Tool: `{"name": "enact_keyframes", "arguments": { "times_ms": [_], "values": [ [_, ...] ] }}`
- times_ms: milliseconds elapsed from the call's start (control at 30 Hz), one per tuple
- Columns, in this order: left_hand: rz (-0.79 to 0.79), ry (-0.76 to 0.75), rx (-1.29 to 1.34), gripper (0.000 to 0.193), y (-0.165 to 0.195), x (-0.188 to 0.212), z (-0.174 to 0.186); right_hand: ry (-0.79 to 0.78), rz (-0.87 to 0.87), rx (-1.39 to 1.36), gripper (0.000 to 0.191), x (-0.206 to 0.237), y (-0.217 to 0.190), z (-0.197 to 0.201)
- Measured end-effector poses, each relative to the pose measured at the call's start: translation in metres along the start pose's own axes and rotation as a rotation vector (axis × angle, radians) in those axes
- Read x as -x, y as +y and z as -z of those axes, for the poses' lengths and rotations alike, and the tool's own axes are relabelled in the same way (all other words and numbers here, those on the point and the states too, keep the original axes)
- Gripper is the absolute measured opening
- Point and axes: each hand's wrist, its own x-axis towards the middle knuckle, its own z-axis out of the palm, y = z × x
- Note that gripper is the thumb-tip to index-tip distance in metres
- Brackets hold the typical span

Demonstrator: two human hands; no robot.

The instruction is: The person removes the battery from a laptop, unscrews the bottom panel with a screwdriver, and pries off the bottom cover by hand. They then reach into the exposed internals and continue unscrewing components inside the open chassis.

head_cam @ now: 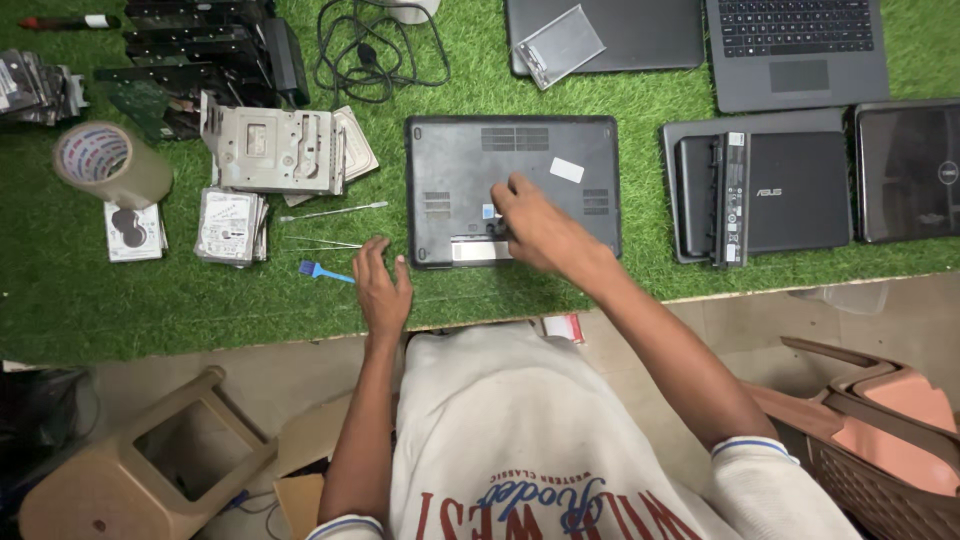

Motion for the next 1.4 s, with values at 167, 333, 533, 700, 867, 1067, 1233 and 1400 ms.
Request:
{"name": "enact_keyframes", "arguments": {
  "times_ms": [167, 333, 533, 700, 867, 1067, 1233, 1400],
  "values": [
    [-0.006, -0.009, -0.003, 0.037, -0.003, 0.001, 0.0, 0.042, -0.055, 0.001, 0.028, 0.001, 0.012, -0.002],
    [0.013, -0.017, -0.011, 0.038, -0.005, 0.002, -0.001, 0.167, -0.163, -0.09, 0.019, 0.022, 0.048, 0.012],
    [-0.001, -0.03, -0.013, 0.039, -0.007, 0.001, -0.002, 0.387, -0.348, -0.528, 0.021, 0.088, 0.114, 0.021],
    [-0.033, -0.022, -0.04, 0.039, -0.008, 0.001, -0.003, 0.591, -0.43, -0.362, 0.019, 0.158, 0.152, 0.004],
    [-0.015, -0.031, -0.088, 0.035, -0.007, 0.0, -0.005, 0.631, -0.556, -0.166, 0.022, 0.191, 0.161, -0.015],
    [0.015, -0.046, -0.094, 0.034, -0.004, 0.0, -0.004, 0.635, -0.59, -0.172, 0.02, 0.187, 0.149, -0.019],
    [0.009, -0.055, -0.085, 0.035, -0.001, 0.0, -0.002, 0.618, -0.497, -0.137, 0.021, 0.173, 0.132, -0.007],
    [0.01, -0.061, -0.09, 0.035, 0.001, -0.002, -0.001, 0.553, -0.383, 0.028, 0.023, 0.151, 0.106, 0.008]
  ]
}}
